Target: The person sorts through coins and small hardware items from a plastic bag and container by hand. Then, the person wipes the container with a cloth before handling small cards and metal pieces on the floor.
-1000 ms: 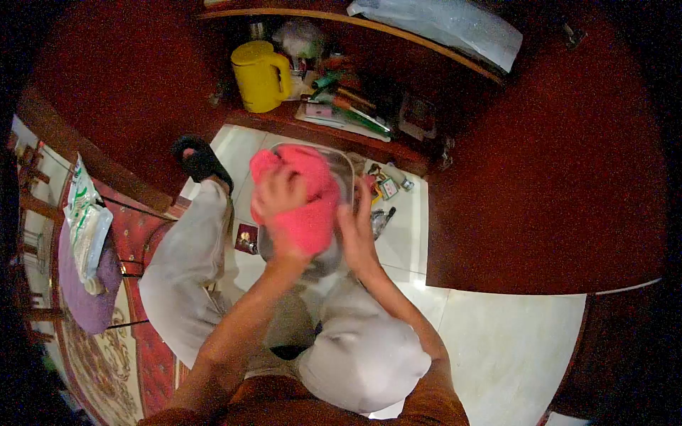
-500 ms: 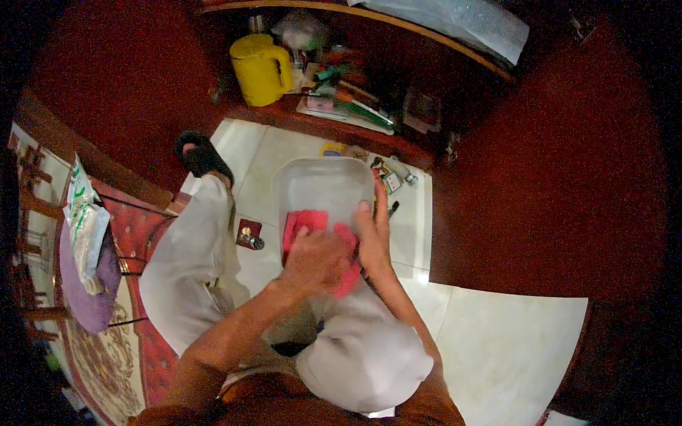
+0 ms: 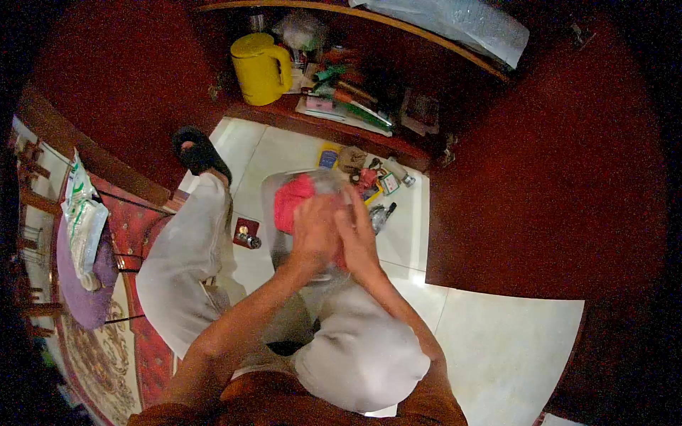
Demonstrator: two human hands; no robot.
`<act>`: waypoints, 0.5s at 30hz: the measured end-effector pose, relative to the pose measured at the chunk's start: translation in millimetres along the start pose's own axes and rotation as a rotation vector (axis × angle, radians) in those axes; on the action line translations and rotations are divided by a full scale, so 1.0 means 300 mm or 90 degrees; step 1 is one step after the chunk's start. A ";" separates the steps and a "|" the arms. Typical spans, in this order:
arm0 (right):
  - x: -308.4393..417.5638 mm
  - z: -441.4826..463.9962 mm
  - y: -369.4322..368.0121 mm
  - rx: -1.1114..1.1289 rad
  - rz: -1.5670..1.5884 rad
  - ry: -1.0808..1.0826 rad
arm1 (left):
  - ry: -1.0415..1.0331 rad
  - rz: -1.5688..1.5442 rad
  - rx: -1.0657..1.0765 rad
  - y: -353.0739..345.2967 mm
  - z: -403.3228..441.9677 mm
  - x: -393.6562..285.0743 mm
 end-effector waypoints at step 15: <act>-0.192 0.001 0.170 -0.197 -0.006 -0.094 | 0.257 -0.052 0.507 0.175 -0.087 0.030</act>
Point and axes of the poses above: each hand's wrist, its own z-axis towards the middle knuckle, its own y-axis out of the back of the hand, x = y × z, the point moved 8 cm from there along z, towards the middle knuckle, and after that the axes turned 11 degrees about y, right-handed, at the moved point
